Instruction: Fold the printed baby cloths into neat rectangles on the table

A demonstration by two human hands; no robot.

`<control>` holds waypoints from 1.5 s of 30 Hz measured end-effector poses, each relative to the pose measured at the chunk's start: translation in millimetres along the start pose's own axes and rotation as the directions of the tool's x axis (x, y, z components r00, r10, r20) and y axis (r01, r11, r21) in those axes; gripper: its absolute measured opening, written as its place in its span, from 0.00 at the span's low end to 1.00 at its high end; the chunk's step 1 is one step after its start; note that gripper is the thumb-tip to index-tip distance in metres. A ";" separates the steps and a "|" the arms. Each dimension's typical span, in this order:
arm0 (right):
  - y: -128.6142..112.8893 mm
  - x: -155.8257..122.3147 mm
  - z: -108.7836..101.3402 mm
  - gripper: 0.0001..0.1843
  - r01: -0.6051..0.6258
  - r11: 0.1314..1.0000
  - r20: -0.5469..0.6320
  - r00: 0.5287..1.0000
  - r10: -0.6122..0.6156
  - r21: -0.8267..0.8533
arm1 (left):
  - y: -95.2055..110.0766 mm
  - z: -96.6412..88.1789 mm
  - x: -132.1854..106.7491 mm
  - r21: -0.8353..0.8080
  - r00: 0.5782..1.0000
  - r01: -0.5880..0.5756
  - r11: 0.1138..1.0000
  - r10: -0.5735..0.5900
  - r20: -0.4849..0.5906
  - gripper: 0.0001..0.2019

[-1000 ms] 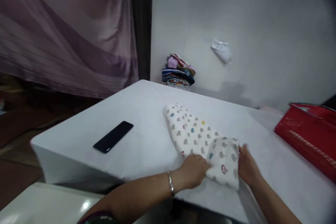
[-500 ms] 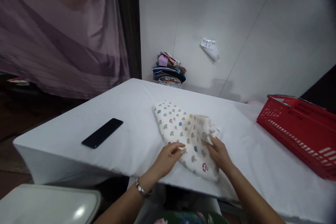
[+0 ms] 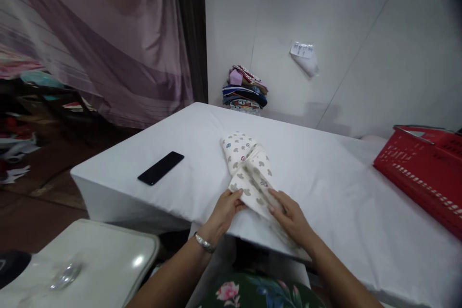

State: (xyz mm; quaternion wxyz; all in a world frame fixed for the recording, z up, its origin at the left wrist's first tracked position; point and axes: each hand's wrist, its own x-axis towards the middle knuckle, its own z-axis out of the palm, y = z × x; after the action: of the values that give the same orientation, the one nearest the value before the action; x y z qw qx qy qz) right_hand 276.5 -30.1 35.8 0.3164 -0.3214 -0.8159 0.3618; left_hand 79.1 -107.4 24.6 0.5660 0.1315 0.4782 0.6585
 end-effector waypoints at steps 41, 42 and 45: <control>-28.7 100.0 -219.4 0.22 0.154 0.966 -0.765 0.641 0.061 0.206 | 234.4 96.7 71.1 0.048 0.634 -0.770 0.636 0.755 0.168 0.14; -19.0 77.6 -211.5 0.23 0.106 0.970 -0.780 0.616 0.110 0.221 | 212.3 79.0 64.5 0.124 0.694 -0.719 0.684 0.698 0.175 0.16; 18.6 6.5 -180.1 0.27 -0.204 0.939 -0.643 0.687 0.338 0.276 | 143.4 22.8 42.6 0.396 0.886 -0.462 0.793 0.431 0.171 0.17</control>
State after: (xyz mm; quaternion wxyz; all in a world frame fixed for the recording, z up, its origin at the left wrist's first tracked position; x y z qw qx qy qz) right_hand 413.0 54.3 119.8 0.5641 -0.5182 -0.5491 0.3342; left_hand -7.2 -45.2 132.1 0.3684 0.3845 0.5451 0.6476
